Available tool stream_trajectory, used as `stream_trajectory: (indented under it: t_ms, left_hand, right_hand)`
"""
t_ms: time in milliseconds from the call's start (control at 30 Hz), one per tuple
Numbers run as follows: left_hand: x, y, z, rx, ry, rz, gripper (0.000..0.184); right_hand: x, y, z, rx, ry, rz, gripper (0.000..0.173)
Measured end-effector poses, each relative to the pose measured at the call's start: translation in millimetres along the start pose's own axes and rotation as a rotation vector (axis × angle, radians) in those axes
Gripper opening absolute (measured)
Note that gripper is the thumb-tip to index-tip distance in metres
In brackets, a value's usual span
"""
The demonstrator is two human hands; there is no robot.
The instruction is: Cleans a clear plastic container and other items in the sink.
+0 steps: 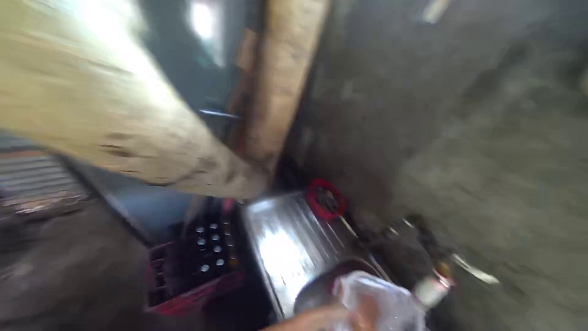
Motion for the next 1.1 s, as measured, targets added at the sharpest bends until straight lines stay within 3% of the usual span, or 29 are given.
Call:
stream_trajectory:
  t_ms: [33, 67, 167, 233, 300, 333, 400, 467, 600, 700, 800, 967, 1100]
  left_hand:
    - [10, 3, 0, 0.023, -0.007, -0.110, 0.055]
    - [17, 5, -3, 0.069, -0.007, -0.182, 0.055]
    - [32, 13, -12, 0.195, -0.025, -0.280, 0.067]
    - [41, 16, -19, 0.249, -0.039, -0.314, 0.063]
    - [46, 26, -24, 0.331, -0.070, -0.325, 0.066]
    - [47, 35, -26, 0.386, -0.090, -0.331, 0.073]
    - [47, 58, -28, 0.489, -0.125, -0.357, 0.076]
    - [56, 71, -35, 0.561, -0.168, -0.387, 0.067]
    - [81, 88, -37, 0.664, -0.243, -0.460, 0.057]
    - [86, 106, -20, 0.756, -0.287, -0.488, 0.046]
    - [91, 117, -5, 0.857, -0.287, -0.520, 0.028]
    - [109, 125, 35, 1.076, -0.292, -0.542, 0.034]
    - [126, 117, 57, 0.961, -0.304, -0.474, 0.045]
  right_hand:
    - [16, 8, 13, 0.035, 0.126, -0.094, 0.058]
    - [31, 19, 22, -0.015, 0.145, -0.162, 0.062]
    - [41, 27, 32, -0.070, 0.212, -0.126, 0.059]
    - [18, 4, 23, 0.047, 0.026, -0.117, 0.060]
    - [-20, -13, 8, 0.168, -0.314, -0.092, 0.051]
    - [-40, -16, 1, 0.214, -0.468, -0.066, 0.055]
    - [-79, -8, -8, 0.299, -0.589, -0.036, 0.059]
    - [-112, 8, -6, 0.305, -0.433, -0.026, 0.053]
    - [-143, 12, 22, 0.013, -0.102, 0.016, 0.040]
    - [-160, -2, 47, -0.050, 0.408, -0.077, 0.023]
    - [-170, -14, 48, -0.028, 0.749, -0.045, 0.016]
    - [-169, 4, 26, -0.070, 1.096, 0.009, 0.026]
    - [-162, 15, 5, 0.004, 1.132, 0.138, 0.032]
Point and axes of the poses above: each hand's wrist, its own x-axis towards the middle knuckle, its own z-axis out of the palm, y = z × x, the point moved 2 cm from there along x, towards the middle knuckle, and after that the axes turned 7 degrees about -y, right-handed, at the moved point
